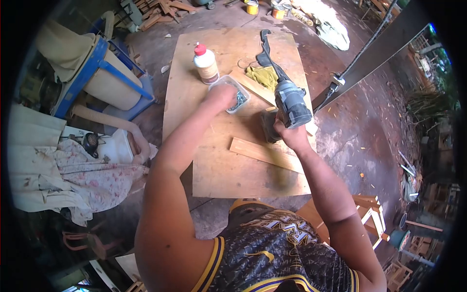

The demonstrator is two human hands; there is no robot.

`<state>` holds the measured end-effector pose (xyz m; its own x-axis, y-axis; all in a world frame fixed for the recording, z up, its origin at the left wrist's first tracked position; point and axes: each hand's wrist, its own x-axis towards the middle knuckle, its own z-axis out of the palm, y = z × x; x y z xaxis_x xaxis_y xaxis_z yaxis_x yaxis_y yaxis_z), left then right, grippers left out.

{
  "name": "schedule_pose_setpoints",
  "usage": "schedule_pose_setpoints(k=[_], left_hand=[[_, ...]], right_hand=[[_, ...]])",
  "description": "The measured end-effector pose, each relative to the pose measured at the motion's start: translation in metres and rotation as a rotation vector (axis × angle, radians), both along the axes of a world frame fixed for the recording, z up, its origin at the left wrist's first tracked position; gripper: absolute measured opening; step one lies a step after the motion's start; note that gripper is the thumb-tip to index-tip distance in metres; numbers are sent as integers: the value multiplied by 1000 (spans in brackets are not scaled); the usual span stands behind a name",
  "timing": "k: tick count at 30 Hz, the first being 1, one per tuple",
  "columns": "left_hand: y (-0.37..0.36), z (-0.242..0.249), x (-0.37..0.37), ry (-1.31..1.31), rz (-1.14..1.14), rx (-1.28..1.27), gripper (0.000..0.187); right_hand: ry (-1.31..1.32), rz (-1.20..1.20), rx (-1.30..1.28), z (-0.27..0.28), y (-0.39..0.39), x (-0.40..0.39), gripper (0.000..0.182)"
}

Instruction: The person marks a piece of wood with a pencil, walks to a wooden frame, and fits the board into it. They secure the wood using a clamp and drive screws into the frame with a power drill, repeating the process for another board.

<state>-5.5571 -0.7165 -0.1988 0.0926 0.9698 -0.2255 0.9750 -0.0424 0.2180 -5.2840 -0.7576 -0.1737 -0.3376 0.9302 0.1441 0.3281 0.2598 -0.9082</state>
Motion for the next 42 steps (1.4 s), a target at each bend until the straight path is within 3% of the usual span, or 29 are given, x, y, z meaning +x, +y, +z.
schedule_pose_setpoints(k=[8, 10, 12, 16, 18, 19, 23, 28, 33, 35, 37, 42], left_hand=[[15, -25, -47, -390, 310, 202, 17], [14, -22, -44, -303, 352, 234, 17], [12, -18, -40, -335, 264, 576, 14], [-1, 7, -15, -266, 7, 402, 22], [-6, 11, -1, -98, 15, -110, 24], [-13, -4, -2, -54, -30, 37, 19], [-11, -15, 1, 39, 21, 121, 17], [6, -23, -29, -50, -288, 207, 16], [6, -16, -34, -168, -244, 218, 14], [4, -16, -41, -224, -265, 255, 15], [7, -17, -47, -242, -250, 190, 18], [18, -10, -50, -110, -316, 145, 19]], right_hand=[[35, -12, -72, -2, 1, -1, 24], [31, -7, -69, -1, 0, -1, 23], [28, -3, -66, -1, 1, -1, 23], [42, 3, -75, -3, 2, -1, 22], [39, 16, -81, -3, 1, 1, 20], [31, 18, -74, -3, 1, 0, 21], [22, 21, -57, 0, 1, 0, 22], [21, 7, -55, 3, 0, 1, 27], [-10, 8, -65, 0, 2, 1, 35], [-10, 5, -28, -1, 2, 1, 24], [7, -5, -30, -2, 0, 0, 25], [8, -15, -72, 5, 2, 0, 27]])
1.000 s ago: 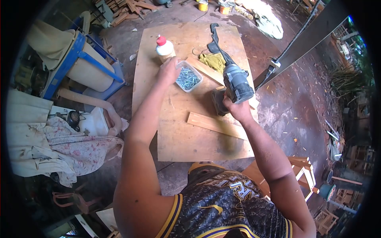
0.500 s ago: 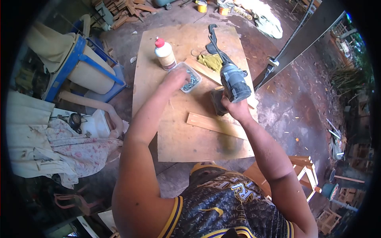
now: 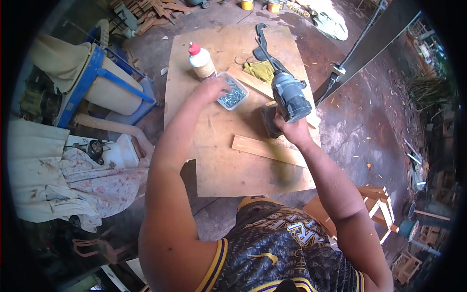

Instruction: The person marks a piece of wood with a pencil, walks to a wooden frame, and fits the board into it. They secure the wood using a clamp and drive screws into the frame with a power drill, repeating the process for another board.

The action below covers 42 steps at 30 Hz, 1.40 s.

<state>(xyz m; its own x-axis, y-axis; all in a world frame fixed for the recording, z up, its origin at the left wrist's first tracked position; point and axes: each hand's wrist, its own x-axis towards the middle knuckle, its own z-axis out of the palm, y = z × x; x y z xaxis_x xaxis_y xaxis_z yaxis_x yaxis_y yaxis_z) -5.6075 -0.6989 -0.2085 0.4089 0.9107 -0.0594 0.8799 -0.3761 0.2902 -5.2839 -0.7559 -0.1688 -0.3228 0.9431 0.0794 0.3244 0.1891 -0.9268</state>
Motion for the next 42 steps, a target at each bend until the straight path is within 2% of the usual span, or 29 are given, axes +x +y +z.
schedule_pose_setpoints(k=[2, 4, 5, 6, 8, 9, 11, 12, 14, 15, 17, 18, 20, 23, 27, 29, 33, 39, 42], left_hand=[[-2, -5, 2, 61, 2, -17, 18], [2, -14, -8, -96, 90, 143, 17], [6, -18, -14, -207, 73, 145, 17], [6, -13, -14, -207, 74, 151, 17], [-1, -8, -13, -346, 216, 38, 16], [-2, -7, -13, -346, 216, 35, 16], [-7, -9, -11, -515, 230, 146, 10], [-8, -5, -10, -514, 229, 145, 10], [-13, 4, -10, -293, 187, 147, 14], [-21, 4, -4, -295, 184, 131, 14], [-22, 10, 10, 67, 159, -84, 23], [-21, 19, 18, 66, 159, -83, 23], [-21, 36, 34, 146, 374, -241, 22], [-6, 18, 35, 281, 314, -190, 16], [6, 11, 22, 222, 239, -191, 12], [9, 9, 12, 174, 143, -196, 12], [12, 8, 3, 143, 185, -244, 15], [7, 2, 3, 208, 176, -152, 18], [4, 5, 0, 182, 52, -63, 18]], right_hand=[[-16, 20, -33, 2, -3, 1, 27], [-35, 32, -21, -3, -3, 2, 27], [-19, 28, -8, -5, -3, 2, 27], [-2, 22, 8, -6, -1, 2, 27], [-3, 34, 12, -8, 0, 2, 27], [3, 25, 4, -6, -1, 2, 27], [5, 13, -16, -6, -5, 3, 27], [-7, 18, -3, -6, -4, 4, 28], [-17, 25, 14, -7, 1, 1, 29], [1, 25, -29, -7, -2, 2, 30], [11, 4, -10, -7, -2, 2, 30], [10, 4, -9, -6, -2, 1, 30], [-26, -18, 69, -6, -3, 1, 30], [-2, 20, -12, -2, -3, 2, 30], [55, -9, -17, 0, -3, 1, 29], [-28, 4, -10, 0, -3, 2, 28], [9, -16, -59, 3, -5, 1, 28], [-6, -1, -1, -1, -4, 1, 29], [10, -21, -3, -2, -4, 1, 29]])
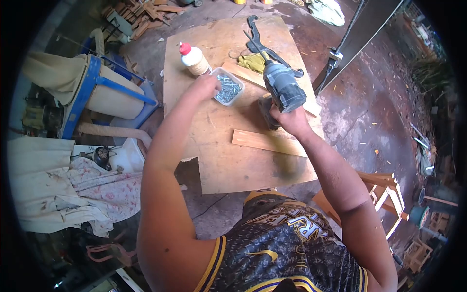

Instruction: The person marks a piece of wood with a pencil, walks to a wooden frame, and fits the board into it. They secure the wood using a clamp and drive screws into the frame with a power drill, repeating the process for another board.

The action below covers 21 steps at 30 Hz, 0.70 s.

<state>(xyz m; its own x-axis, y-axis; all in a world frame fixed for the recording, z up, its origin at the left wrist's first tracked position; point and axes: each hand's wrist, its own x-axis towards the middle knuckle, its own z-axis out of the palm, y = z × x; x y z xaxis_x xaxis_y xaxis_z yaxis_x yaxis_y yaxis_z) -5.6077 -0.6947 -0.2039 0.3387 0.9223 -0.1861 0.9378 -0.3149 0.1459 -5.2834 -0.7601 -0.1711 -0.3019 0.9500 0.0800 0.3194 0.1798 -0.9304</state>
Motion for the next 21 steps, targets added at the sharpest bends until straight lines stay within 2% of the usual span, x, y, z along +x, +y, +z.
schedule_pose_setpoints(k=[5, 9, 11, 12, 15, 17, 21], left_hand=[[4, 22, 7, 20, 35, -212, 16], [7, 11, -1, 12, 1, -190, 17], [7, 3, -11, -119, -13, -174, 17], [7, 5, -10, -118, -15, -175, 17], [6, 7, -10, -134, -7, -206, 17], [6, 4, -10, -131, -9, -199, 15], [0, 9, -7, -128, -30, -156, 12]], right_hand=[[-5, -11, -1, -1, 2, 0, 29], [36, -9, -26, 5, -1, 0, 29], [21, 36, -80, 2, 1, 2, 47], [22, 33, -80, 3, 1, 2, 47], [29, 17, -88, 3, 0, 1, 46], [66, -8, 9, 0, 0, -1, 27], [78, -10, 18, 0, 0, -1, 27]])
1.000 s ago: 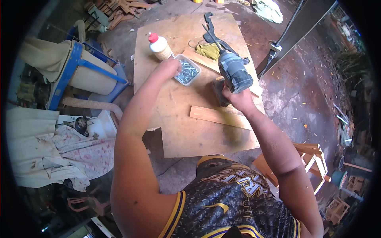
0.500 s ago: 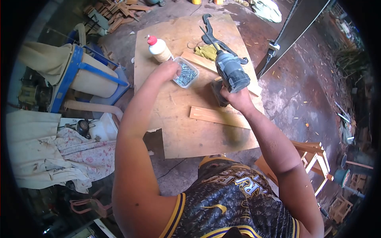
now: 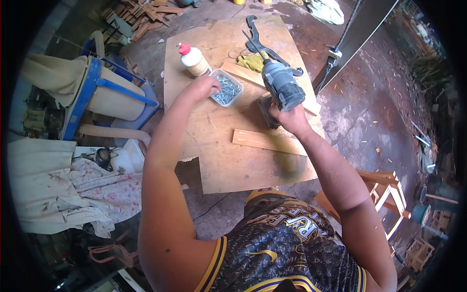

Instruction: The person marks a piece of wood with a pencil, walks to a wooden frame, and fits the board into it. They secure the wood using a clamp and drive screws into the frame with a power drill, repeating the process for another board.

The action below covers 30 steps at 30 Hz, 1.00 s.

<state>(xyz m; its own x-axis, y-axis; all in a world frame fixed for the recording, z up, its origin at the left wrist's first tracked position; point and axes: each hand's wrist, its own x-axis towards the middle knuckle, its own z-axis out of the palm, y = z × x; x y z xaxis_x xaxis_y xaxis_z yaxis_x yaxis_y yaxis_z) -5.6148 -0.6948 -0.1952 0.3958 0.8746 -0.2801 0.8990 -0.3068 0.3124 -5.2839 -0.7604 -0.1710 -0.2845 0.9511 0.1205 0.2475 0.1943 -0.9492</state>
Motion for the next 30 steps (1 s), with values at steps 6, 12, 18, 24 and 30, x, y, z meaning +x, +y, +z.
schedule_pose_setpoints(k=[6, 12, 18, 24, 30], left_hand=[[-4, 0, -2, -334, 200, 93, 7], [-7, 9, 13, -985, 514, -140, 15], [-38, 38, 82, -1690, 788, -234, 14], [-54, 62, 218, -2037, 623, -593, 13], [-89, 94, 380, -2092, 521, -1123, 12]], right_hand=[[0, 4, -44, 1, -1, 0, 28], [35, -30, -23, 12, 1, 0, 28], [-165, -13, 404, 63, -25, 45, 28], [-602, 139, -5, 122, -116, 155, 42], [243, -280, -157, 92, -237, 252, 57]])
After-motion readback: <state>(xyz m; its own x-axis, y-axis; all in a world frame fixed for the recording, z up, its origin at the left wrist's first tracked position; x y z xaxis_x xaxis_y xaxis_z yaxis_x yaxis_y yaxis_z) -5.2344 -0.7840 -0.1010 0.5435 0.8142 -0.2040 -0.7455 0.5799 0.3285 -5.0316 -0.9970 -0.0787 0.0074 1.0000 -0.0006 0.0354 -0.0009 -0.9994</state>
